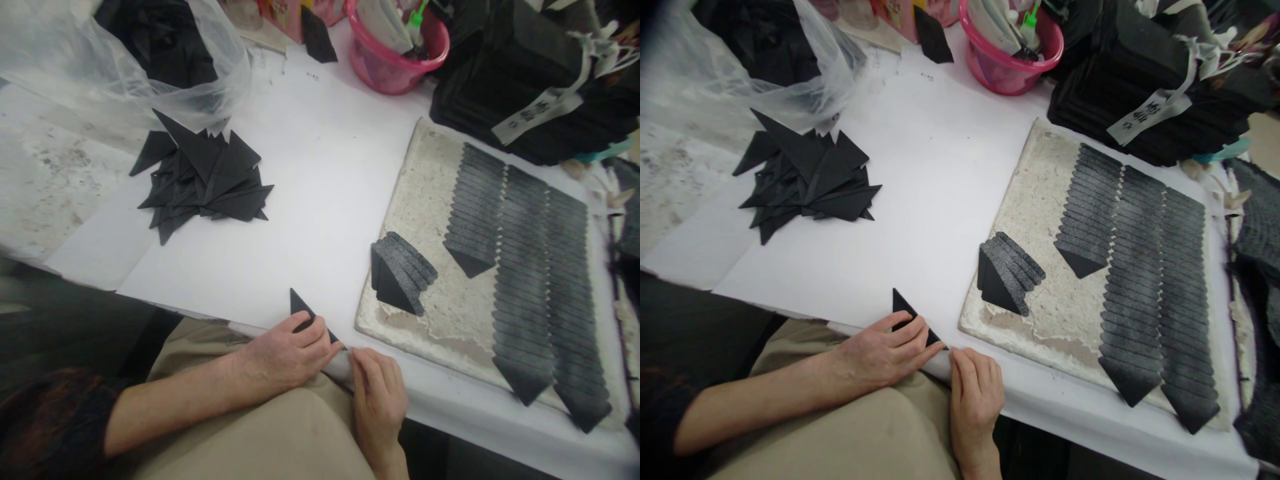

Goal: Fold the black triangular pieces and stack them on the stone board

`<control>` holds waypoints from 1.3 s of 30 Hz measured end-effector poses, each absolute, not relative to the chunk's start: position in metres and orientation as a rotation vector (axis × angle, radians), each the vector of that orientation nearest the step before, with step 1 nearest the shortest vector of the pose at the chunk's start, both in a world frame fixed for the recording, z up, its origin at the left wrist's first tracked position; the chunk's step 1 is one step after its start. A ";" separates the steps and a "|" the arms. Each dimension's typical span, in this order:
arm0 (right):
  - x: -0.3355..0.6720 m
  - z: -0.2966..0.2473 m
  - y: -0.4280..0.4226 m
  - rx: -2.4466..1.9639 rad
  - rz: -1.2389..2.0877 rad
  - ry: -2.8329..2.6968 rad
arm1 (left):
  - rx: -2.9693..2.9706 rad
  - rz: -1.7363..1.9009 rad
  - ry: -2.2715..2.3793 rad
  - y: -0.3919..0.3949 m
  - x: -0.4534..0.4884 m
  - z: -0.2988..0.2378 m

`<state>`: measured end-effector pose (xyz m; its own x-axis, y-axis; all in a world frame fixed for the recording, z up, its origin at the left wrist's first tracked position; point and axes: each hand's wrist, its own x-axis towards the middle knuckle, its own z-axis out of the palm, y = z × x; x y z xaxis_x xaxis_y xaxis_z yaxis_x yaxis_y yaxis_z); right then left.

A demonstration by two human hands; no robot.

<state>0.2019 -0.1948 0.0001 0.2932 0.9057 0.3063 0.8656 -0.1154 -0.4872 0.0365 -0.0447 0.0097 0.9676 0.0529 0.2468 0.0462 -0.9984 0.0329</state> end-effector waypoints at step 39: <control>0.184 0.022 -0.180 -2.010 0.386 -1.345 | 2.678 0.401 0.258 -0.029 0.051 0.014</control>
<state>0.1840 -0.1795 0.0216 0.4223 0.8982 0.1216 0.6971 -0.2361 -0.6770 0.0515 -0.0285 0.0136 0.9412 0.2386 0.2391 0.1180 -0.8955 0.4292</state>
